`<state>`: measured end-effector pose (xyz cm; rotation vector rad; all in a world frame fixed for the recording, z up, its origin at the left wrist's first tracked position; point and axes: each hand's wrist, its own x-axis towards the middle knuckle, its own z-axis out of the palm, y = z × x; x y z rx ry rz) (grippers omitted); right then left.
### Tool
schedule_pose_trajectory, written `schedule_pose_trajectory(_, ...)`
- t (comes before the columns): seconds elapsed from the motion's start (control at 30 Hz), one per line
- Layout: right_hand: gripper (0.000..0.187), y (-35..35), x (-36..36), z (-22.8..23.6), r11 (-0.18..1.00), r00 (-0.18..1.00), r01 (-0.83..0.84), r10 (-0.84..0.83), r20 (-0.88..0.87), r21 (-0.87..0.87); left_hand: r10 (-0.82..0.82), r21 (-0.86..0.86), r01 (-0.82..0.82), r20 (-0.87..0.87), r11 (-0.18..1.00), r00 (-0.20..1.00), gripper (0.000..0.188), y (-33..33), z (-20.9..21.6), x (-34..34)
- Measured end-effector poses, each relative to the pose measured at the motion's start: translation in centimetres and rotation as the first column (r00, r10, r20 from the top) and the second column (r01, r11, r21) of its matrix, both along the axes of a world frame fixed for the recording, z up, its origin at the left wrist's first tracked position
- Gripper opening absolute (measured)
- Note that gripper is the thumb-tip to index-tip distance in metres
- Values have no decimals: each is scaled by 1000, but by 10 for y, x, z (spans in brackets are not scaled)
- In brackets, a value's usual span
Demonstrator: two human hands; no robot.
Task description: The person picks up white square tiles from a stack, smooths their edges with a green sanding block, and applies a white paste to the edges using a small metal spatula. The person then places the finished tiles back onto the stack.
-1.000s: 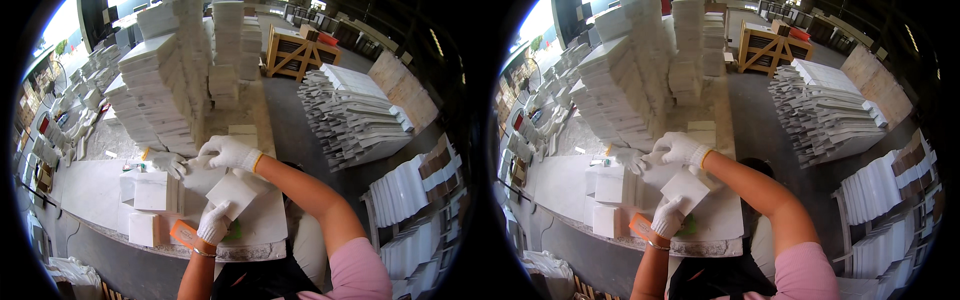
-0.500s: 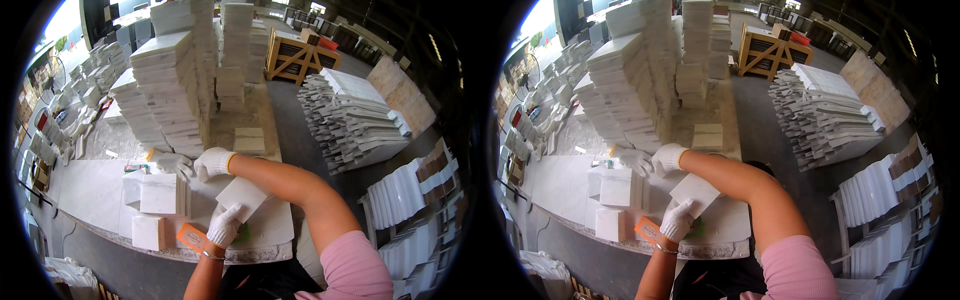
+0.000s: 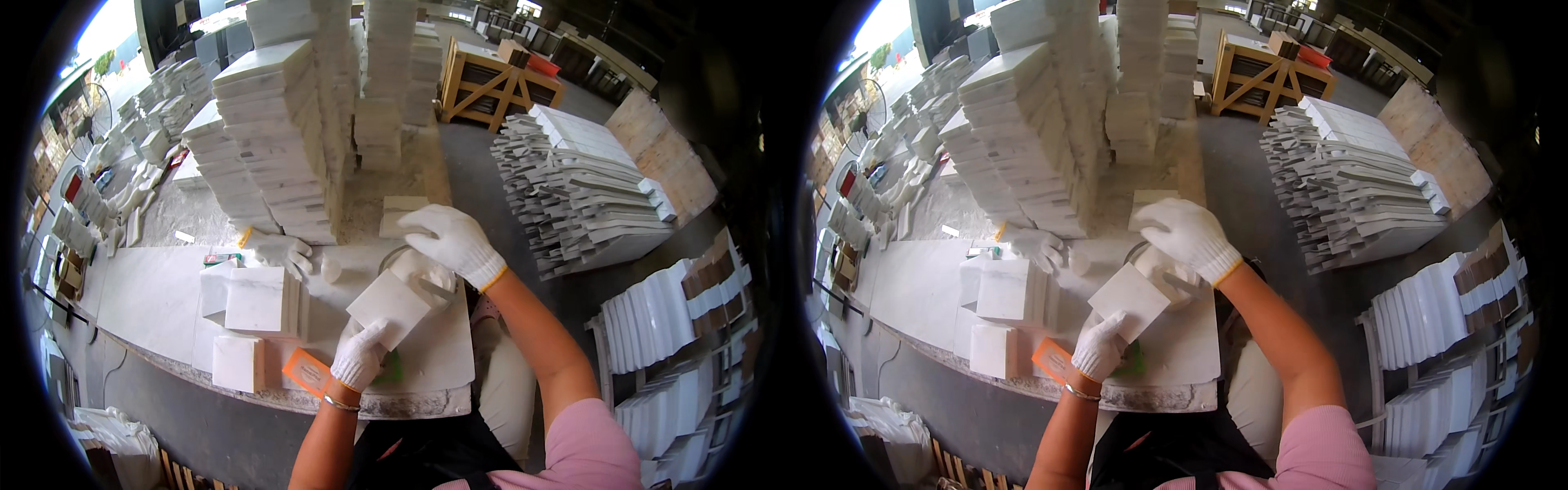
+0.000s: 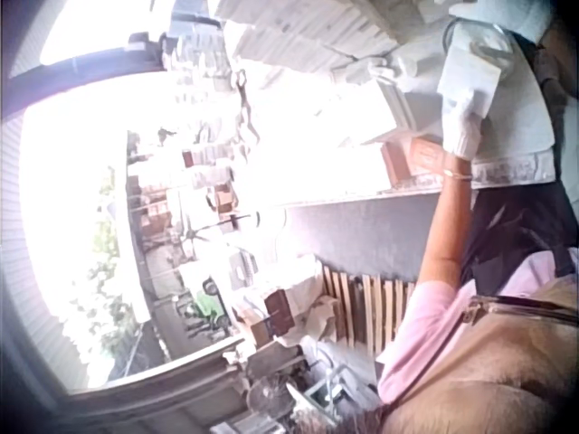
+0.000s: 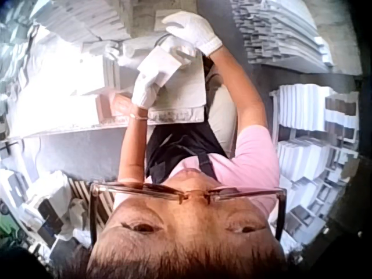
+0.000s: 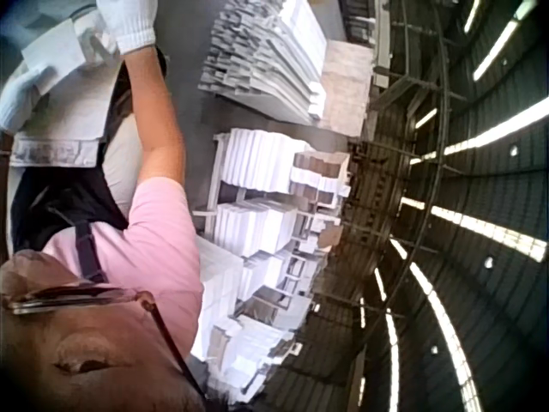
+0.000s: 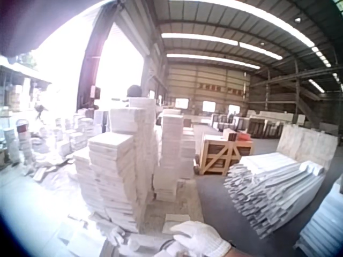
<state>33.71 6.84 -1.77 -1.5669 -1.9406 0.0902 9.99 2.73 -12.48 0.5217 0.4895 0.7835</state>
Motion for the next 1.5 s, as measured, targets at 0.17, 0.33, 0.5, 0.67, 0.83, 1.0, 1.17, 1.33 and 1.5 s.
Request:
schedule_pose_trajectory(0.17,26,-84,29,-17,885,898,441,-436,64,-149,18,26,-19,20,999,1000,62,-4,8,8)
schedule_pose_trajectory(0.33,34,-102,20,-43,827,853,514,-520,36,-228,47,3,-47,-115,999,992,57,-3,3,8)
schedule_pose_trajectory(0.5,33,-101,9,-65,873,901,401,-431,-54,-277,117,5,-117,-103,993,988,54,-7,8,7)
schedule_pose_trajectory(0.67,29,-101,7,-73,918,936,343,-352,-11,-199,121,1,-122,-138,993,983,54,-8,7,9)
schedule_pose_trajectory(0.83,25,-100,11,-78,925,959,273,-283,-1,-266,123,7,-124,-169,992,978,55,-10,8,10)
schedule_pose_trajectory(1.0,23,-99,9,-83,922,942,305,-329,-66,-240,122,33,-118,-142,992,982,56,-8,6,10)
schedule_pose_trajectory(1.17,25,-101,4,-78,913,935,345,-354,-6,-217,131,50,-125,-134,991,982,58,-7,3,10)
schedule_pose_trajectory(1.33,27,-106,-1,-73,888,936,351,-327,129,-296,125,49,-119,-125,992,984,58,-8,7,10)
schedule_pose_trajectory(1.5,24,-105,3,-77,902,949,287,-313,-33,-324,134,37,-129,-148,991,980,58,-9,7,11)
